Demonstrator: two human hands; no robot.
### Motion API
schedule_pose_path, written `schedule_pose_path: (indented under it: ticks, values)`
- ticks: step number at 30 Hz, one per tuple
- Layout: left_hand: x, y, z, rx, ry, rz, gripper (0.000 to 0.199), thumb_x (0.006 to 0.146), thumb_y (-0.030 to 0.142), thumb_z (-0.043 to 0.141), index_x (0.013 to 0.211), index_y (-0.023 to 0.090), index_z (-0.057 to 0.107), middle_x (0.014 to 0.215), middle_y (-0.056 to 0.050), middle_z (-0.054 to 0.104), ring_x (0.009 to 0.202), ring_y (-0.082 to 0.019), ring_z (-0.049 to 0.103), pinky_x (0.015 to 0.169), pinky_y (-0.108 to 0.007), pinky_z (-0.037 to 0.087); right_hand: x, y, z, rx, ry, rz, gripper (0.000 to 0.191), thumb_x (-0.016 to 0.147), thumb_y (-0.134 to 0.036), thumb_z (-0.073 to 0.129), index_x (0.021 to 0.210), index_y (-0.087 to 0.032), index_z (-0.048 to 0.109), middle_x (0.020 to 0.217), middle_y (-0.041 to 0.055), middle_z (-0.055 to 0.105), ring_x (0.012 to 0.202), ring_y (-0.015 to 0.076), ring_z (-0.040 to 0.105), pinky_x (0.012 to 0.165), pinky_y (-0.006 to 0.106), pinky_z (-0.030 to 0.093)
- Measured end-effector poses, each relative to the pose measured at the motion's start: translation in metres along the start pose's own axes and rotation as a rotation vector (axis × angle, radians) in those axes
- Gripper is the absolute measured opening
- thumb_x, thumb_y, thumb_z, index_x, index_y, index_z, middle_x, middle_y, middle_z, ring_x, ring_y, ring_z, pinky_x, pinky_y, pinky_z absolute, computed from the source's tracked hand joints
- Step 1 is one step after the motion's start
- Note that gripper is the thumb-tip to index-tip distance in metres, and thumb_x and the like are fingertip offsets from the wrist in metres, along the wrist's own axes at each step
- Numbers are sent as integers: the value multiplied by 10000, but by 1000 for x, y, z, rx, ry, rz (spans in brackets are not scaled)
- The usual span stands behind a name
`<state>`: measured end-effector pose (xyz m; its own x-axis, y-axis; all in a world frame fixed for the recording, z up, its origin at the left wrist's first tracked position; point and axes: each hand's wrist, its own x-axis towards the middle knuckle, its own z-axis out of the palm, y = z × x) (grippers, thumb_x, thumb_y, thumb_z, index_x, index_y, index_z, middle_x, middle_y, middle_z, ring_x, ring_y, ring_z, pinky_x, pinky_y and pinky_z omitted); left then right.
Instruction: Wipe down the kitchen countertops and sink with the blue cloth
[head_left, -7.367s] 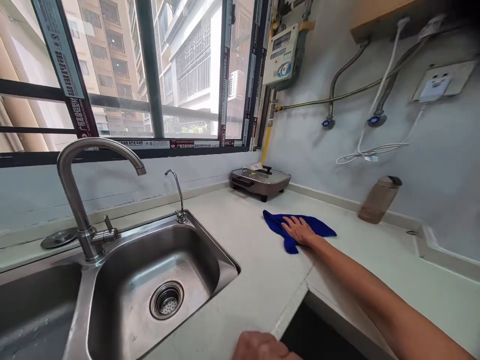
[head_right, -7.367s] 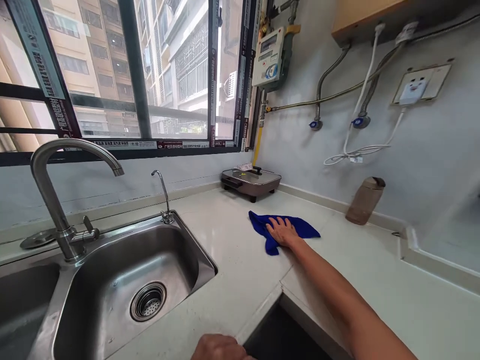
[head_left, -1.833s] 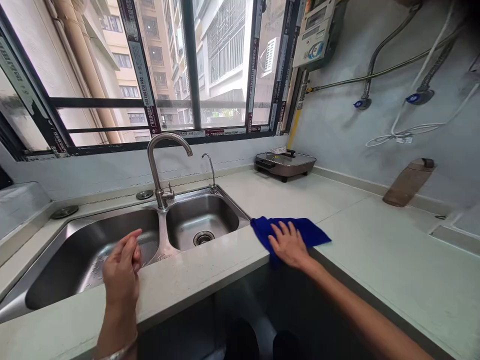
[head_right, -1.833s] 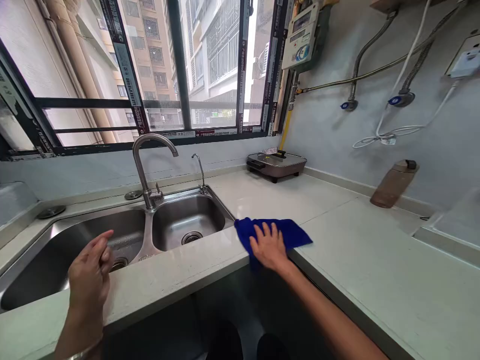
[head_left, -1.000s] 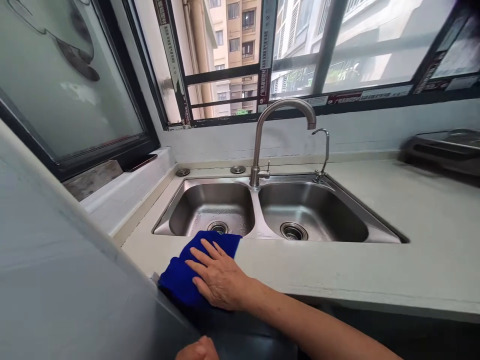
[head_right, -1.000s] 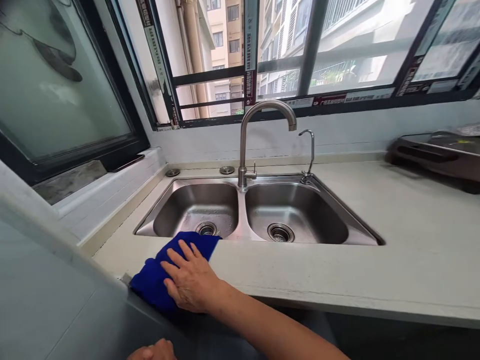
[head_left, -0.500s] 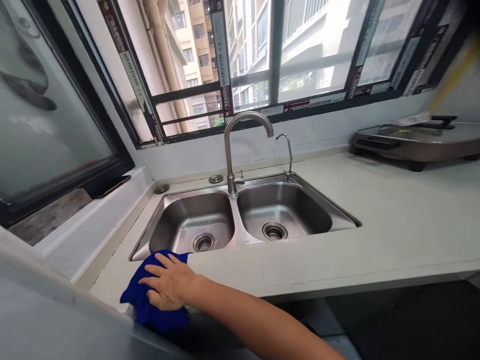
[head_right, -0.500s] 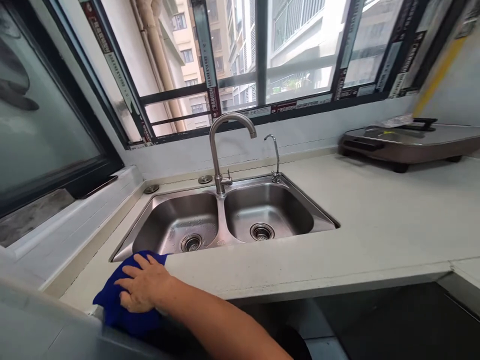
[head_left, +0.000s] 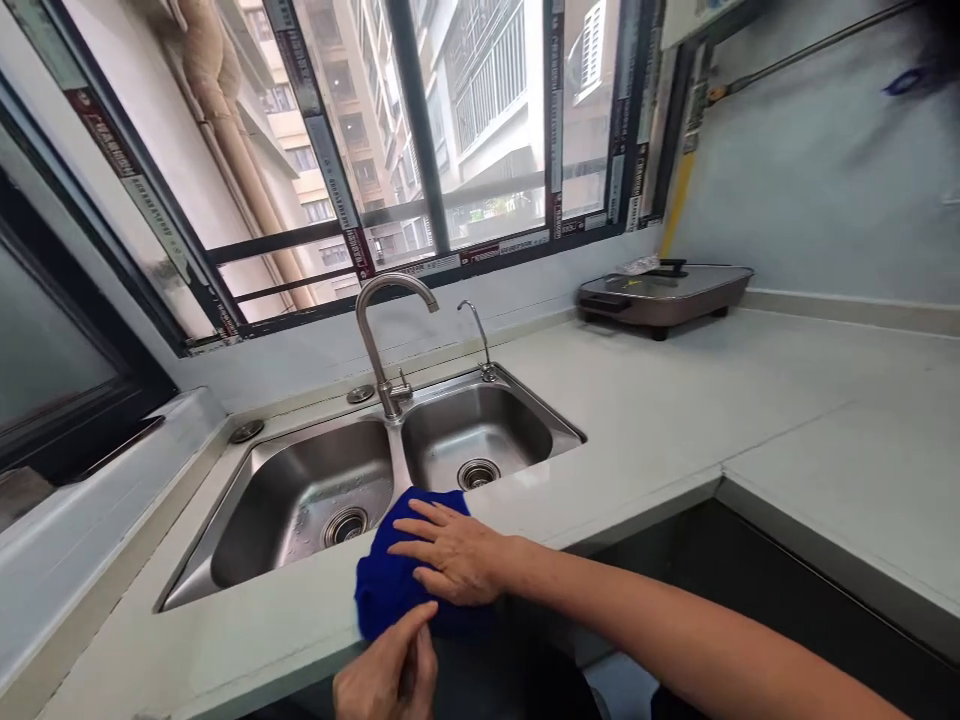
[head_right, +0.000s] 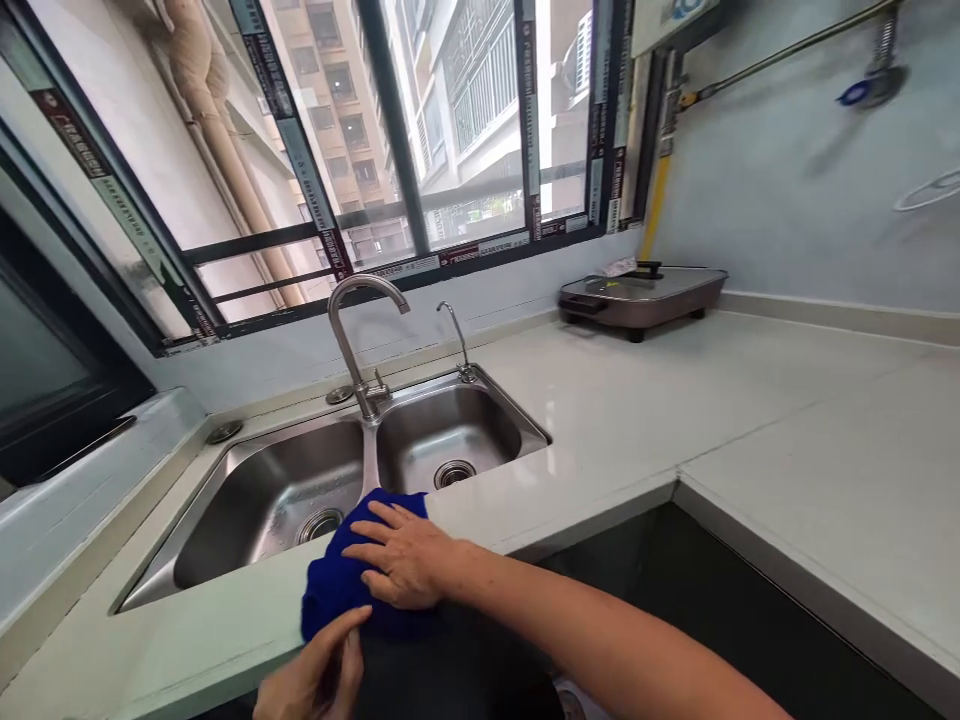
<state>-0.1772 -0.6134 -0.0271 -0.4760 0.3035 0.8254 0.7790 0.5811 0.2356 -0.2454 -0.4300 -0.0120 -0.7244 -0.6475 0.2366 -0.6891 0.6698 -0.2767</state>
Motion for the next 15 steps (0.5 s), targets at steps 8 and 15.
schedule_pose_path:
  ticks: [8,15]
  values:
    - [63,28,56,55,-646,444,180,910,155,490,1003,227,627,741,35,736,619,-126,700,521,-205,487,-145,105,-40,-188,122,259,518,1010,-413,354,1474,-214,471,1585,73,384,1516,293,193,1246,545,213]
    - [82,49,108,15,-845,790,164,913,197,450,951,187,608,775,-6,708,688,-167,680,550,-269,509,-256,197,-72,-361,105,767,557,984,-528,261,1503,-376,393,1617,-28,314,1517,312,183,1208,662,160]
